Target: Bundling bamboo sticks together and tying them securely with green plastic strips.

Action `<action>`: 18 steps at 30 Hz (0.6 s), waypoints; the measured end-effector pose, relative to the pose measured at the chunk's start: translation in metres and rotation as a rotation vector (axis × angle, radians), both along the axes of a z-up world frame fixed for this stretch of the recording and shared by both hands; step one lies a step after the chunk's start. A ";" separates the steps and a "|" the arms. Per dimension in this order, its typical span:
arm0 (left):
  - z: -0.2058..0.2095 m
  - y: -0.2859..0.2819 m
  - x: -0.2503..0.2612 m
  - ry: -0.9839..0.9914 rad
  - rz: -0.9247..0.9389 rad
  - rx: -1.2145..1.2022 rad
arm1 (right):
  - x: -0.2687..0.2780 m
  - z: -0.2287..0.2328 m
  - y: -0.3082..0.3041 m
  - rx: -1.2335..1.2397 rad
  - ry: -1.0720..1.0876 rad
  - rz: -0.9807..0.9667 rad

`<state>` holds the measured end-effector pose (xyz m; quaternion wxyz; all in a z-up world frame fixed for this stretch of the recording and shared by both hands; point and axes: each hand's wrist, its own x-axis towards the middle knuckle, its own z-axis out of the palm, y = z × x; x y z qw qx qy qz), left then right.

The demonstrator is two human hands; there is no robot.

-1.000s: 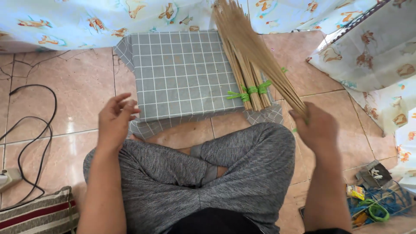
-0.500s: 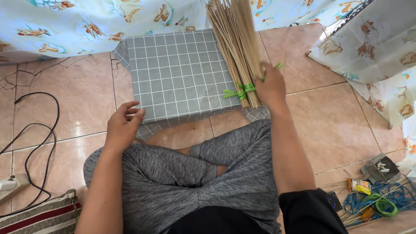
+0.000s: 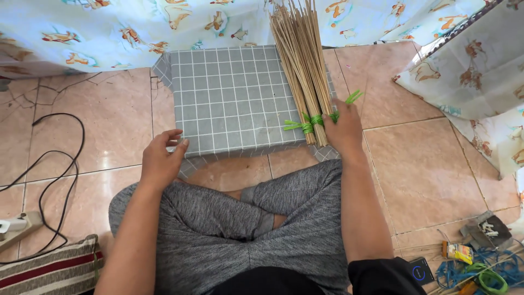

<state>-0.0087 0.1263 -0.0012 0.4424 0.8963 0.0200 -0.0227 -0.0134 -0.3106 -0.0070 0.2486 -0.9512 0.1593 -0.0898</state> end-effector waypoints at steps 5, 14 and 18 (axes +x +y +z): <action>0.000 0.004 -0.005 -0.092 -0.004 0.114 | -0.009 0.016 0.013 0.051 -0.291 -0.044; 0.044 -0.021 -0.037 -0.503 0.070 -0.033 | -0.030 0.084 0.084 -0.066 -0.999 0.234; 0.062 -0.063 -0.041 -0.456 -0.047 0.217 | -0.074 0.084 0.216 0.120 -1.083 0.586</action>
